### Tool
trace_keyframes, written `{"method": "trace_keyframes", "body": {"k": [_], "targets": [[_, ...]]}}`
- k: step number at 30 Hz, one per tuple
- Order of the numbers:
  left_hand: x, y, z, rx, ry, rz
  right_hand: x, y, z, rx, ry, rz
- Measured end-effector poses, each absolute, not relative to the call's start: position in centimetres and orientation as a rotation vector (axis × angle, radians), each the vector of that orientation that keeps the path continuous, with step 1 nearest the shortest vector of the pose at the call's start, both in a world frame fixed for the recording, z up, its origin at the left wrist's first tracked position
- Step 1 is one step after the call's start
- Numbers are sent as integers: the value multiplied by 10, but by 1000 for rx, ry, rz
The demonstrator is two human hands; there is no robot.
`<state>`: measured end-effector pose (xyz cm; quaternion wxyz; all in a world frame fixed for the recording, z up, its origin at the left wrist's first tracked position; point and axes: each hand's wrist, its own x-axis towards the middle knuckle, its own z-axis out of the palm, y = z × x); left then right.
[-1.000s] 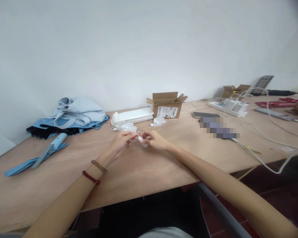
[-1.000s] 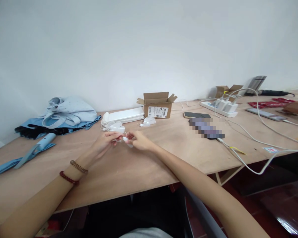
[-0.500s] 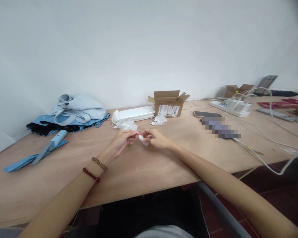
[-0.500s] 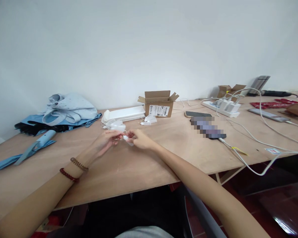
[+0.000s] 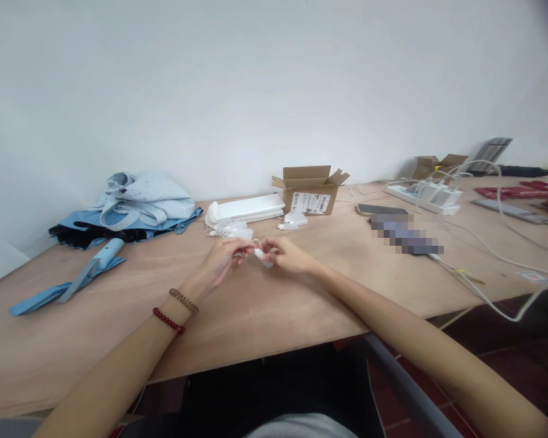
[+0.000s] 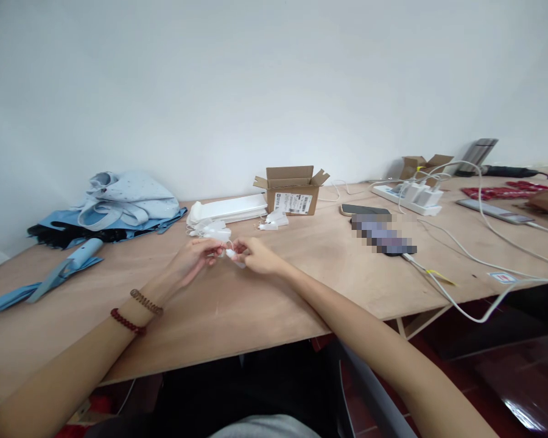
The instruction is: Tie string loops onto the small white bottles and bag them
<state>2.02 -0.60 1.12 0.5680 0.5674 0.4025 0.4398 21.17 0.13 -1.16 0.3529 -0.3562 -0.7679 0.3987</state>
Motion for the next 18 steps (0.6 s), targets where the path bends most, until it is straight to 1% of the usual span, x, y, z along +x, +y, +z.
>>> {"method": "trace_keyframes", "body": {"k": [11, 18], "targets": [[22, -8, 12, 1459, 1001, 1082, 212, -1, -7, -930, -1999, 1014], [19, -4, 13, 1676, 1105, 1089, 212, -1, -8, -929, -1979, 1058]]}}
